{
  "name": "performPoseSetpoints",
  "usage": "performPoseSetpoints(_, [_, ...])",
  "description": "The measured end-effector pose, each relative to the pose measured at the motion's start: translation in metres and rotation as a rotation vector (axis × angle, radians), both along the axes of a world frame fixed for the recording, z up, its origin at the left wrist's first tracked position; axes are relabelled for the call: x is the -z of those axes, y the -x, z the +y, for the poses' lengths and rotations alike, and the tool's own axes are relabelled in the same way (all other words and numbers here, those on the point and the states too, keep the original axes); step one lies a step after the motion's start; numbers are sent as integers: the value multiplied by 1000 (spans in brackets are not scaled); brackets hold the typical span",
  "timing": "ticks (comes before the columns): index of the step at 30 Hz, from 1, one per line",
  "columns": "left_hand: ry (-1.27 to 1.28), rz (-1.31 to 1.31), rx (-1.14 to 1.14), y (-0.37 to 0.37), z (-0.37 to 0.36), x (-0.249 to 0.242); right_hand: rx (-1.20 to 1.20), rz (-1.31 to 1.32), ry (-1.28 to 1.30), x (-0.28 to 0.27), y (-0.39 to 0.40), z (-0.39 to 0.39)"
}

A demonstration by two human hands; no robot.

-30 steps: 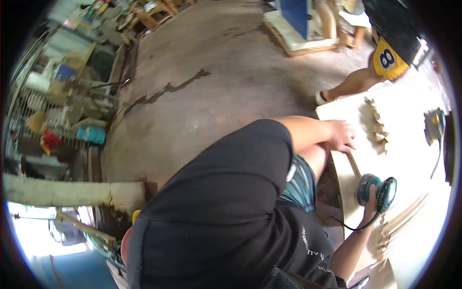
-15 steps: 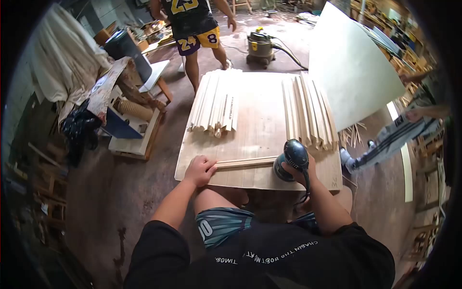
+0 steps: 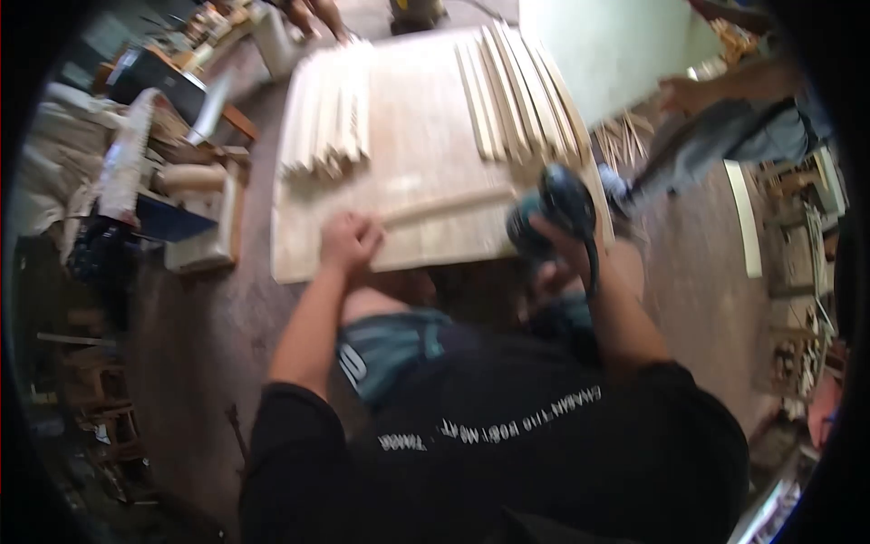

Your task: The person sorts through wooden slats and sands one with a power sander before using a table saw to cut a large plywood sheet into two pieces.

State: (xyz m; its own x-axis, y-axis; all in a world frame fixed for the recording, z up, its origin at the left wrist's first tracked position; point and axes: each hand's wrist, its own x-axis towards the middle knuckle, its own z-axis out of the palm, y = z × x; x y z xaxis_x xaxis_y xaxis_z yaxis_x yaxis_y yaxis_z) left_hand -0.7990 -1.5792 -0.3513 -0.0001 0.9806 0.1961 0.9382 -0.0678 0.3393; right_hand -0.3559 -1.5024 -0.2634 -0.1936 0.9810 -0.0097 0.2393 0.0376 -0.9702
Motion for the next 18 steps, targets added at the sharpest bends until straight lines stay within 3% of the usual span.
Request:
performPoseSetpoints(4, [-41,-79,49,-6,-16,-21,-7,-69,-151,-12,4,-5])
performPoseSetpoints(8, [1,4,44,-3,-27,-26,-44,-87,-155,28,1,6])
performPoseSetpoints(11, [-2,46,55,-3,-24,-24,-95,-221,-152,-8,15,3])
performPoseSetpoints(18, [-100,126,90,0,-24,-17,-122,-383,-120,-20,23,11])
